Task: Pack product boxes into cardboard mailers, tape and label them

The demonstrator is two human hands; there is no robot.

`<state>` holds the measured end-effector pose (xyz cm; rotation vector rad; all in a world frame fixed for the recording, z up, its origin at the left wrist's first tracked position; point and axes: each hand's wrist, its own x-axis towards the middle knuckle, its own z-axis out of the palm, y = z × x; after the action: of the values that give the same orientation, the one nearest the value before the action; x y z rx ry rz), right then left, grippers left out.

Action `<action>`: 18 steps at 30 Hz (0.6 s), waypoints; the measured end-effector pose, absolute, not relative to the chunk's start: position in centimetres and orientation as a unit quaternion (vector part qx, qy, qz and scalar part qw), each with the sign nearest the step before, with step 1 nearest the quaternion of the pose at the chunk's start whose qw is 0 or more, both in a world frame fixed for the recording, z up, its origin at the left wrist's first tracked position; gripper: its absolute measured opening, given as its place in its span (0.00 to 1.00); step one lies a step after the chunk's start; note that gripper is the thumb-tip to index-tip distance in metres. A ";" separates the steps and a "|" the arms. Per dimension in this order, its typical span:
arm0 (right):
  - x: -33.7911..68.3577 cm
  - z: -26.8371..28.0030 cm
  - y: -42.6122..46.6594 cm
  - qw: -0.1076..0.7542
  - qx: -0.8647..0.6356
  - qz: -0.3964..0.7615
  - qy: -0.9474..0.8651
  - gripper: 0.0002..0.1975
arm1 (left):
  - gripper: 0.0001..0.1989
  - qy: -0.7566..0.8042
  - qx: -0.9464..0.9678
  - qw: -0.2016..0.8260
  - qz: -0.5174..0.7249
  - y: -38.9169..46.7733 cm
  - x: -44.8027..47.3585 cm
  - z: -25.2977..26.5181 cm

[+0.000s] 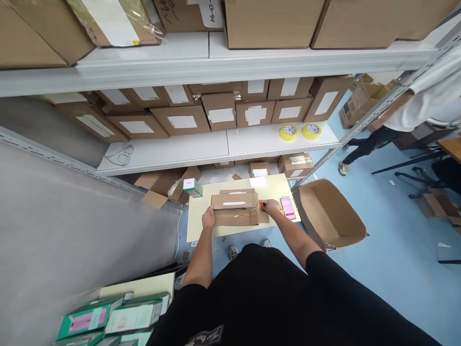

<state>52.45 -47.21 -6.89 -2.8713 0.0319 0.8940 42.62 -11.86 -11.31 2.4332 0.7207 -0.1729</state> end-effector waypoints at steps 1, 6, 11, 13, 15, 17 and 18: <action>52.4 -7.3 -47.5 0.067 -0.953 0.294 0.027 0.23 | 0.28 0.272 0.914 0.294 -0.066 -11.8 42.6 -11.4; 51.5 -9.8 -50.7 0.126 -0.937 0.278 0.172 0.30 | 0.29 0.271 0.911 0.304 -0.064 -11.3 42.6 -11.8; 51.9 -12.5 -51.3 0.144 -0.930 0.287 0.178 0.26 | 0.29 0.292 0.900 0.319 -0.053 -9.8 41.8 -12.0; 52.2 -13.4 -50.9 0.148 -0.929 0.293 0.172 0.26 | 0.29 0.305 0.892 0.331 -0.051 -9.4 41.2 -12.1; 52.5 -13.9 -50.3 0.154 -0.926 0.301 0.167 0.25 | 0.28 0.307 0.884 0.350 -0.046 -9.3 40.8 -12.0; 52.8 -14.1 -49.7 0.162 -0.922 0.310 0.166 0.22 | 0.29 0.308 0.874 0.374 -0.041 -9.3 40.7 -11.9; 52.8 -14.0 -49.5 0.168 -0.920 0.312 0.168 0.21 | 0.29 0.308 0.868 0.388 -0.039 -9.4 40.6 -11.8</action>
<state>52.82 -49.48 -13.96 -2.6163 0.4772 0.8876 40.64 -9.35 -11.82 2.2071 0.7846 -0.1001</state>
